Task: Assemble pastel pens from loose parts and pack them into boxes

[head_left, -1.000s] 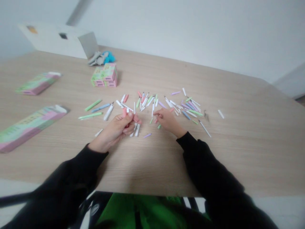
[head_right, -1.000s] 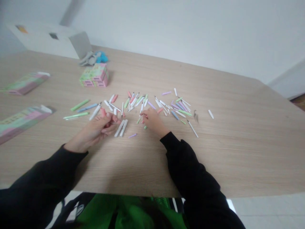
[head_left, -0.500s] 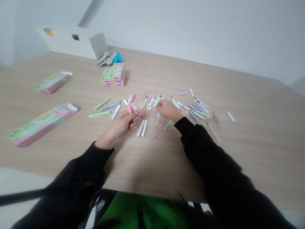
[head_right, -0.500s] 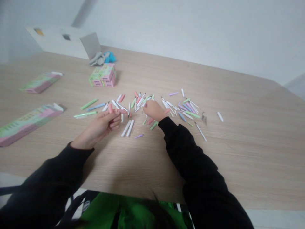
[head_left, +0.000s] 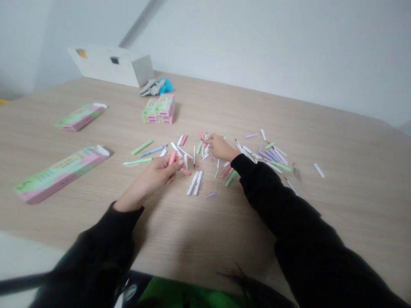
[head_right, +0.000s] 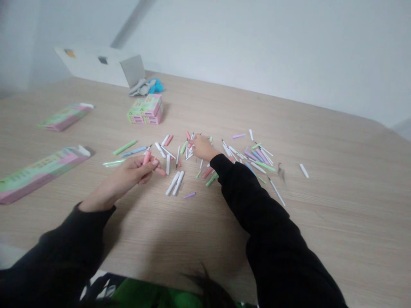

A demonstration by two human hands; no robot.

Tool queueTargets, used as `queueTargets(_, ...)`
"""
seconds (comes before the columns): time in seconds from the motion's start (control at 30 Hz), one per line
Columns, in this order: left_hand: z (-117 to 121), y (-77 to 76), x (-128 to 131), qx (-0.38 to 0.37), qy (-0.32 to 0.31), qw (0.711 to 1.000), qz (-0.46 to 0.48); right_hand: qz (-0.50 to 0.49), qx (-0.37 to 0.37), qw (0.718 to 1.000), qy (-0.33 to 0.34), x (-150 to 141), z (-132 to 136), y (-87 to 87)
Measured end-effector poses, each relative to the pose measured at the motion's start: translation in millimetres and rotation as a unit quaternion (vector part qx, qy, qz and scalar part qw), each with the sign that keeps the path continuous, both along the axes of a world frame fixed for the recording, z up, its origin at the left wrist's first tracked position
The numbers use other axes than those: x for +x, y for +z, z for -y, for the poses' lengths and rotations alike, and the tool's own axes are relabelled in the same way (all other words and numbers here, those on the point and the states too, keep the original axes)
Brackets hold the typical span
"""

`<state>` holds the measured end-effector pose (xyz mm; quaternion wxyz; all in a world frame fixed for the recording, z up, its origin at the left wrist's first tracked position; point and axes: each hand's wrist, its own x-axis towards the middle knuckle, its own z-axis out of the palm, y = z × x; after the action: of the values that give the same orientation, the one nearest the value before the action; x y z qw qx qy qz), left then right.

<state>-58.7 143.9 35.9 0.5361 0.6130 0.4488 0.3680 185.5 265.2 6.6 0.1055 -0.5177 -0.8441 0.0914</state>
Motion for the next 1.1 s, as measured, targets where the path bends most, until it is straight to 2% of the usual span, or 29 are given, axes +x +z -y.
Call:
queueTargets(0.2,-3,-3.0,-11,-0.011,0.078,0.997,0.01,0.045,-0.016,0.999,0.013,13,9,-4.1)
queueTargets(0.4,-6,3.4,-25,-0.02,0.142,0.987,0.07,0.054,-0.022,0.998,0.006,21,13,-3.6)
queueTargets(0.6,-10,7.9,-54,-0.013,0.226,0.964,0.14,0.026,-0.024,0.999,-0.015,13,19,16.0)
queueTargets(0.7,-10,7.1,-64,0.009,0.245,0.958,0.151,0.012,-0.024,1.0,-0.004,7,20,29.0)
queueTargets(0.83,-7,1.9,-64,0.023,0.246,0.96,0.13,-0.013,0.008,0.999,-0.029,13,2,41.1)
queueTargets(1.0,0,-2.3,-55,0.015,0.279,0.957,0.072,-0.009,0.024,0.995,-0.098,47,-40,47.8)
queueTargets(1.1,4,1.3,-50,-0.003,0.249,0.967,0.05,0.006,0.007,0.994,-0.107,61,-59,44.9)
